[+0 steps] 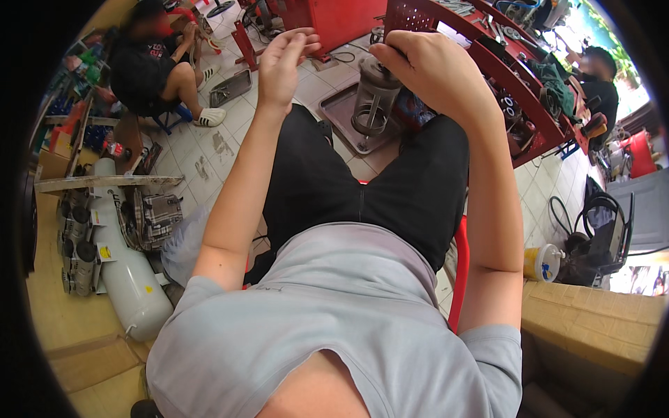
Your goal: The person sits on a low stool in a workshop and uses a small wrench to tighten bolts on a cylindrical mechanical component held in their lap. They repeatedly adjust the component's position and rotate the wrench to secure the fasteners.
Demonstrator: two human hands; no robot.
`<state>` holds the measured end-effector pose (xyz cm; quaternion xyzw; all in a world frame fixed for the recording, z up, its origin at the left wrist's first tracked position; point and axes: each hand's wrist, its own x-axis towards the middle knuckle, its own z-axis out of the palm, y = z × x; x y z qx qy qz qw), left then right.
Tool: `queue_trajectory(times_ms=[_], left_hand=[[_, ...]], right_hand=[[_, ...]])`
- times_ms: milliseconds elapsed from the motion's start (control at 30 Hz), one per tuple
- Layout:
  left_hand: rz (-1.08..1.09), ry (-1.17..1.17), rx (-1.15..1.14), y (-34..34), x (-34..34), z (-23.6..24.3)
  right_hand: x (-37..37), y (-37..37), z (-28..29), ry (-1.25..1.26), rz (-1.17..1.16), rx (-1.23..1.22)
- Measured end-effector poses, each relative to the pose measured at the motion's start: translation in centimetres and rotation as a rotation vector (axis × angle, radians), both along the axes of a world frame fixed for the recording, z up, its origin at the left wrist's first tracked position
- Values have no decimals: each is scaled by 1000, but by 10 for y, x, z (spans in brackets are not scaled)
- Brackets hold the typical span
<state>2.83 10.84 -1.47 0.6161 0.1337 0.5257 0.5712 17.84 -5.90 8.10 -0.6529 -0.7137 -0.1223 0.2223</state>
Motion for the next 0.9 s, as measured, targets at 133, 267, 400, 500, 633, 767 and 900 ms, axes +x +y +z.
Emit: queue_trajectory(times_ms=[133, 267, 400, 500, 633, 767, 900], left_hand=[[-249, 27, 314, -32, 2, 4], [-184, 108, 473, -60, 7, 10], [-214, 196, 315, -79, 11, 14], [-193, 266, 263, -89, 10, 20], [-226, 316, 239, -100, 4, 22], [-234, 309, 258, -106, 4, 7], [-281, 164, 357, -91, 11, -6]], right_hand=[[-9, -1, 2, 27, 5, -8], [-11, -5, 5, 20, -3, -2], [-17, -12, 9, 61, -8, 25], [-25, -17, 3, 122, 23, 69], [-29, -25, -13, 211, 5, 148], [-34, -32, -25, 154, -26, 174], [-28, -34, -29, 84, 24, 141]])
